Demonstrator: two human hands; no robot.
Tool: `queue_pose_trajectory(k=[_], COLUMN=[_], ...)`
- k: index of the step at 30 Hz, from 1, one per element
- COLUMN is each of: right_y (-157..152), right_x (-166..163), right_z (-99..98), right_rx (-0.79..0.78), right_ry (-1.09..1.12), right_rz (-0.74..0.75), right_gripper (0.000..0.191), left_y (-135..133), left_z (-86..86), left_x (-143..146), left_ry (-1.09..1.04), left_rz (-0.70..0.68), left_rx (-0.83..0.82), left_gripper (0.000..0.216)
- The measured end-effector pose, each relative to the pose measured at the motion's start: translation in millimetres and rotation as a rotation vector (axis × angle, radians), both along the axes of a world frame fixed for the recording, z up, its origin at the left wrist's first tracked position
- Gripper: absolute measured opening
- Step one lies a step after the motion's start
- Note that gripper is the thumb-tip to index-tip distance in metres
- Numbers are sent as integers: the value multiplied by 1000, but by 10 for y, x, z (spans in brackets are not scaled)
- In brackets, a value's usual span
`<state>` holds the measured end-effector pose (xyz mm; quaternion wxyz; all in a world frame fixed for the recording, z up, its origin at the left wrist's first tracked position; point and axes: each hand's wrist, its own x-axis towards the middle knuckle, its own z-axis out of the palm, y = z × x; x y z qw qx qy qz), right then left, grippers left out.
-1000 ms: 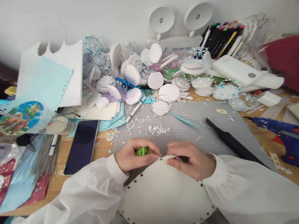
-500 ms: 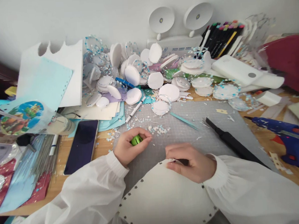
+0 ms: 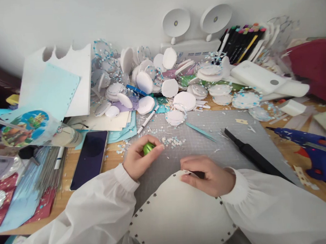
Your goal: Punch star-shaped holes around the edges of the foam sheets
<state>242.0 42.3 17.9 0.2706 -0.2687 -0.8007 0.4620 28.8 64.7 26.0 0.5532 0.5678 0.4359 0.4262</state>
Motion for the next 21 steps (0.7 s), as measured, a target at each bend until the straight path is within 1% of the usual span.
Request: queue_pose_trajectory(k=[2, 3, 5, 8, 10, 12, 16, 21], right_y=[6, 8, 11, 13, 12, 10, 4, 5], right_x=[15, 24, 41, 59, 64, 64, 52, 31], right_z=[4, 11, 35, 75, 90, 94, 88, 70], right_rx=[-32, -59, -140, -316, -422, -482, -495, -486], right_ry=[18, 37, 90, 159, 172, 168, 148, 119], right_rz=[-36, -52, -68, -56, -48, -38, -30, -68], right_gripper=[34, 34, 32, 33, 34, 34, 33, 32], left_y=[2, 3, 2, 0, -3, -6, -18, -24], left_z=[29, 41, 55, 57, 51, 41, 20, 17], left_x=[4, 5, 5, -11, -27, -41, -42, -20], left_ry=[-258, -354, -431, -401, -350, -277, -172, -155], left_rz=[-101, -139, -193, -299, -367, -380, -374, -446], left_rx=[-217, -289, -354, -399, -412, -413, -467, -492], left_gripper=[25, 32, 36, 32, 38, 43, 45, 45])
